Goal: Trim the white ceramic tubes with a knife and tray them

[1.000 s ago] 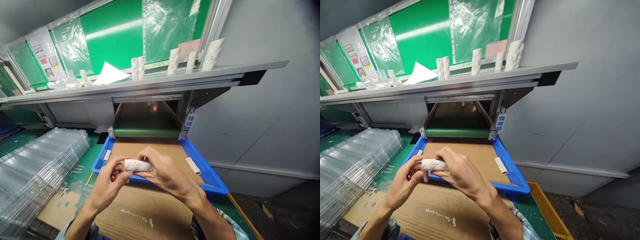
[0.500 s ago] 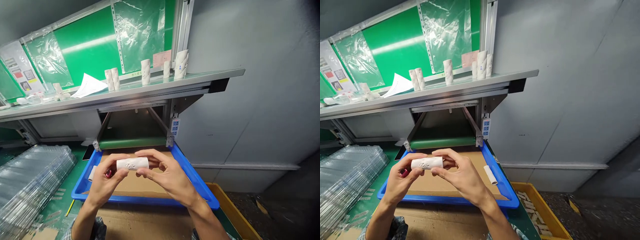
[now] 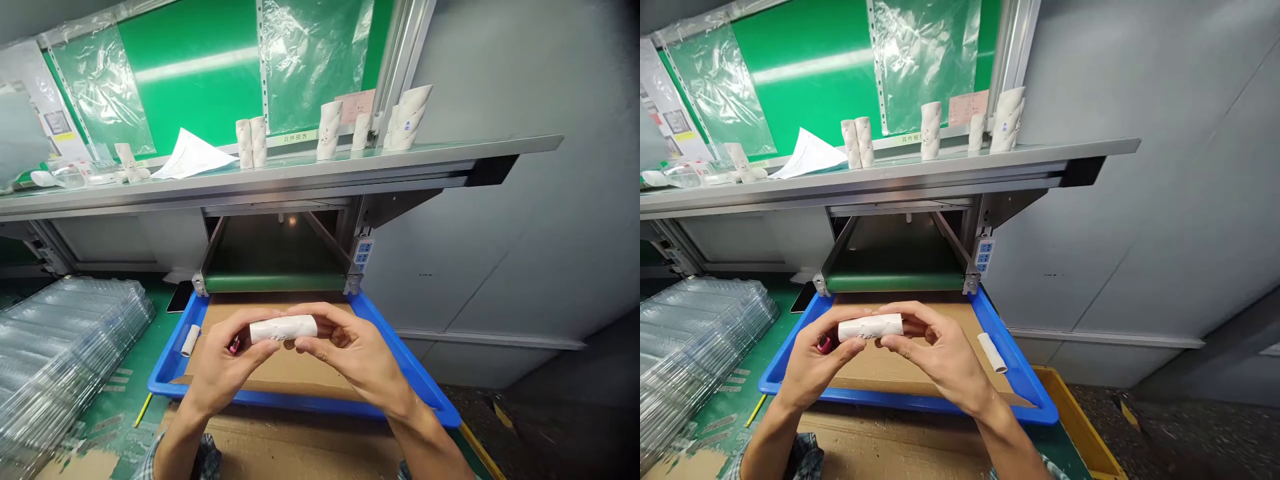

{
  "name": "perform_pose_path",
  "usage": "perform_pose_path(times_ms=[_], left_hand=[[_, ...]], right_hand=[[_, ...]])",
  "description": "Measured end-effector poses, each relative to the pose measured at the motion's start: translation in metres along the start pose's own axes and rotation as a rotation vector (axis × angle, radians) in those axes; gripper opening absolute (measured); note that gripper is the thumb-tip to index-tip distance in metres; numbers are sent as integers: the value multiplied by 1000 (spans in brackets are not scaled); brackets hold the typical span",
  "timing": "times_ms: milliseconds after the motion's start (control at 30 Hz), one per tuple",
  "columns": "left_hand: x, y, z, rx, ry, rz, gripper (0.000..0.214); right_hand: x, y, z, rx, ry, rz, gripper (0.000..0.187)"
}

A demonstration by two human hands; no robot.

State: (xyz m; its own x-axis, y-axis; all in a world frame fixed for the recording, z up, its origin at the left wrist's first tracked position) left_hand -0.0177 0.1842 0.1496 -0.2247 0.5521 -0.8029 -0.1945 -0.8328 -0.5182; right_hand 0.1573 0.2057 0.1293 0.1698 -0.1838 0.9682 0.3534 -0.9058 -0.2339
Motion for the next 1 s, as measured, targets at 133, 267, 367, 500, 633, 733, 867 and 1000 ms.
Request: perform_pose_path(times_ms=[133,267,367,500,633,733,867,1000], left_hand=[[-5,1,4,-3,-68,-39,34],[-9,1,5,1,-96,-73,32],[-6,2,6,-4,-92,-43,33],[-7,4,7,-5,-94,-64,36],[-2,6,9,14,-112,-49,38],[-4,7,9,47,-148,-90,32],[-6,7,8,80,-145,-93,35],[-6,6,7,86,-140,-73,30]], right_hand=[[5,2,0,-20,40,71,33],[11,7,0,-33,91,118,28],[17,11,-2,-35,157,155,30],[12,11,-3,-23,117,98,36],[16,11,-4,-13,126,117,32],[17,12,-5,-4,112,118,30],[20,14,-8,17,132,161,32],[20,16,-7,8,189,220,46]])
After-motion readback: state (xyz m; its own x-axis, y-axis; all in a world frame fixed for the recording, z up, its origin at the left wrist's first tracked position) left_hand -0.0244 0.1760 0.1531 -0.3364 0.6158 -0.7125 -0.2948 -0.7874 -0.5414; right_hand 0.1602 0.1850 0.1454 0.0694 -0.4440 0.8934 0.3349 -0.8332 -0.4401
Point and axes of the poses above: each hand's wrist, its own y-axis away from the middle knuckle, its own z-axis out of the back of the hand, x = y × z, the point moved 10 cm from there along -y, towards the middle knuckle, and after that the axes turned 6 degrees about -z, right-handed, at the moved point
